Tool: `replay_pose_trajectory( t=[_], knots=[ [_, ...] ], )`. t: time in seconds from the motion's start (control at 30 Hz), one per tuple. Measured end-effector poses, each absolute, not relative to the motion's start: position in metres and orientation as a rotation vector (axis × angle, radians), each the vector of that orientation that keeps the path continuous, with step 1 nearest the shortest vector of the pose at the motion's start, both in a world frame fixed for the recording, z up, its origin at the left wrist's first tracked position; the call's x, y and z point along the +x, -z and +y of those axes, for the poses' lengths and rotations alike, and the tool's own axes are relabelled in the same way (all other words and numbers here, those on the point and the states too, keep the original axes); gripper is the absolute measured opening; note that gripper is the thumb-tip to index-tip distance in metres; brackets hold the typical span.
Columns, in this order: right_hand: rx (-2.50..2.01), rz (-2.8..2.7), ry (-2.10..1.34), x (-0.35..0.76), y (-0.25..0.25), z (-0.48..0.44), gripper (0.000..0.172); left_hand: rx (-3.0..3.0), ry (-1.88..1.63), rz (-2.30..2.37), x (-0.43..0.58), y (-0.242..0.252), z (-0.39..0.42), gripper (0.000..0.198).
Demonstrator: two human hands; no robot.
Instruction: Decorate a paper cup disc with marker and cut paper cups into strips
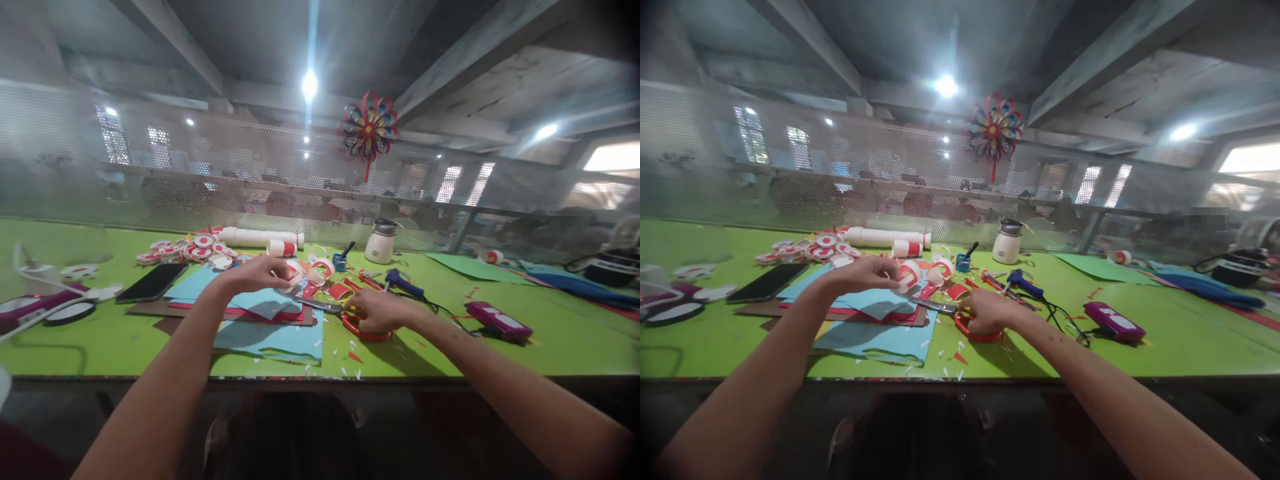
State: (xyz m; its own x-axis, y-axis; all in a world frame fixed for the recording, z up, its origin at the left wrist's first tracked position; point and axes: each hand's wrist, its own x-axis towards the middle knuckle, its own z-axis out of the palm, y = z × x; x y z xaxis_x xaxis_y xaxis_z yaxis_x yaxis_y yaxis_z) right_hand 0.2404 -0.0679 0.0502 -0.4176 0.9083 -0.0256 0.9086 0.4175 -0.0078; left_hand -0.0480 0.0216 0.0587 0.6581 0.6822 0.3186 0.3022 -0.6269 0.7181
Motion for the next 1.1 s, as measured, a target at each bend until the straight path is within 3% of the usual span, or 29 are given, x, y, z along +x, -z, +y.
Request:
replay_pose_trajectory(
  t=[0.07,0.13,0.33,0.47,0.57,0.77,1.1],
  knots=[
    [1.689,2.618,-0.037,0.242,-0.045,-0.074,0.048,2.058,-0.865,0.598,-0.054,-0.064,0.018,0.014],
    [1.757,2.545,-0.089,0.245,-0.04,-0.074,0.045,1.881,-0.921,0.474,-0.057,-0.064,0.016,0.015],
    [1.866,2.485,0.042,0.253,-0.029,-0.061,0.071,1.471,-1.024,0.319,-0.06,-0.059,0.018,0.015],
    [1.854,2.485,0.146,0.254,-0.022,-0.055,0.078,1.377,-1.116,0.243,-0.06,-0.059,0.021,0.015],
    [1.828,2.504,0.127,0.253,-0.021,-0.053,0.072,1.394,-1.158,0.253,-0.059,-0.058,0.026,0.013],
    [1.807,2.563,0.002,0.244,-0.024,-0.06,0.041,1.412,-1.183,0.298,-0.058,-0.052,0.033,0.018],
    [1.683,2.909,0.258,0.246,-0.027,-0.075,0.043,1.209,-1.244,0.184,-0.063,-0.052,0.039,0.022]
  ],
)
